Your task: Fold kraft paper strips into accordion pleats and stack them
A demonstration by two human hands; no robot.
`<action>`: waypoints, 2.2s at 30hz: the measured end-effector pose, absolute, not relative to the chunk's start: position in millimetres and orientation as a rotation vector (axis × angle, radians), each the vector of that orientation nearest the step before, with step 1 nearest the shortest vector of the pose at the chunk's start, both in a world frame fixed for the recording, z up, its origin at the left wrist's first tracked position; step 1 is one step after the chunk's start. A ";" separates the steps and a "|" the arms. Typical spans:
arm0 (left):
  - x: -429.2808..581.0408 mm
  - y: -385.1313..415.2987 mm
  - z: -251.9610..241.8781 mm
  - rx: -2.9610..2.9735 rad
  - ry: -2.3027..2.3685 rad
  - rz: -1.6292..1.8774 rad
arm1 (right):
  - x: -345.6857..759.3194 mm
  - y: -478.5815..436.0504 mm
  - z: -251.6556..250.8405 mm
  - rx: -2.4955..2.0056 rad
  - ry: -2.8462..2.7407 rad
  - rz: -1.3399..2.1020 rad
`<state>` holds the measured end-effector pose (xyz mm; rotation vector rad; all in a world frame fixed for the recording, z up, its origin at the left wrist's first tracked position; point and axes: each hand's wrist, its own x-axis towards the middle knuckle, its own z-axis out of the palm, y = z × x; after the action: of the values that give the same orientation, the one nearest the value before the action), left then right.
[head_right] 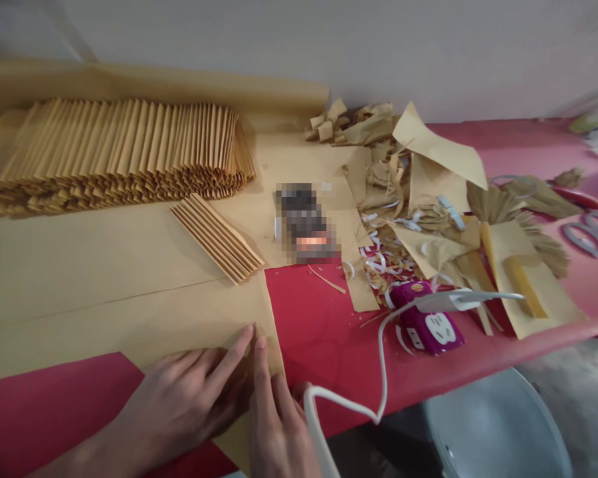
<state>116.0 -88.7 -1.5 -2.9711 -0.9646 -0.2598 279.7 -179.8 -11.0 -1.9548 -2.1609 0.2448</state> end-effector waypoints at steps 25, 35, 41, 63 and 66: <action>117.2 -87.8 0.0 -3.005 -1.000 -0.286 | 283.1 -183.7 -11.9 -1.893 -2.089 0.319; 114.7 -88.0 -0.8 -3.018 -0.974 -0.215 | 283.8 -187.5 -7.1 -1.894 -2.023 0.349; 115.7 -87.6 2.6 -3.008 -0.982 -0.208 | 283.8 -187.9 -0.9 -1.867 -2.008 0.392; 115.3 -89.9 0.3 -2.970 -1.015 -0.242 | 283.6 -207.2 -0.8 -1.892 -1.936 0.448; 115.6 -90.2 -0.4 -2.962 -1.017 -0.248 | 281.4 -210.7 -2.1 -1.883 -1.914 0.460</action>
<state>115.6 -90.2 -0.4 -2.9616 -1.0172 -0.2477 281.4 -210.7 -2.1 -1.8833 -1.9139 0.4601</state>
